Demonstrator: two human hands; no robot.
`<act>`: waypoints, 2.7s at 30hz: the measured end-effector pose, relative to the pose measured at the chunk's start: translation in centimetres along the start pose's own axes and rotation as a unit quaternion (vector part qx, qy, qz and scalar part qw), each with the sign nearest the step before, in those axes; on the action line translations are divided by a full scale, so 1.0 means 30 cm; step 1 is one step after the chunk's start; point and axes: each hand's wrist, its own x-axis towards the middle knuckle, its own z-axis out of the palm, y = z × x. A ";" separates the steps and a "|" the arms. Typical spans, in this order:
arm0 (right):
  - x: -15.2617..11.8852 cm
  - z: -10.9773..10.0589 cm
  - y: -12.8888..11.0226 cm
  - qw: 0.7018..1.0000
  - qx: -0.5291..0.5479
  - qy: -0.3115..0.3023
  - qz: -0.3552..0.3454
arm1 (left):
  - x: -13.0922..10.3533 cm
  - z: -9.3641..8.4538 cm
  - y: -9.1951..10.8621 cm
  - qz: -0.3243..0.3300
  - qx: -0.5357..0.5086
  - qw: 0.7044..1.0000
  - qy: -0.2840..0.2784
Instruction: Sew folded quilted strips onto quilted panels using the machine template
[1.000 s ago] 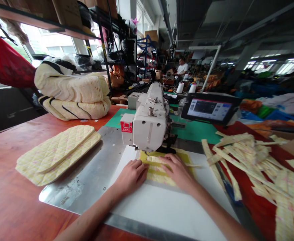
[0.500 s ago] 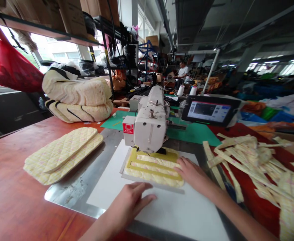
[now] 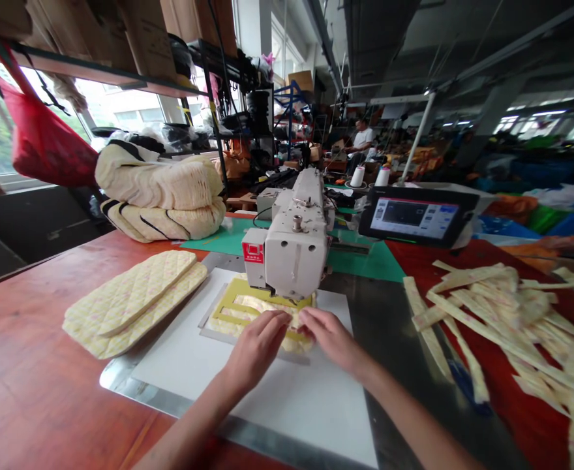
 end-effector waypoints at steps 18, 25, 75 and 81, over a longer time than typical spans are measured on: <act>0.036 0.111 0.056 0.987 0.106 0.105 -0.064 | 0.018 -0.028 -0.008 -0.247 -0.275 0.928 0.051; 0.034 0.121 0.060 0.985 0.108 0.119 -0.063 | 0.027 -0.025 -0.018 -0.254 -0.328 0.908 0.060; 0.026 -0.135 0.197 0.964 0.050 0.260 -0.030 | 0.059 0.093 -0.010 0.187 0.058 0.978 -0.065; 0.028 -0.144 0.238 0.970 0.016 0.240 -0.027 | 0.099 0.104 -0.079 0.248 0.214 0.937 -0.122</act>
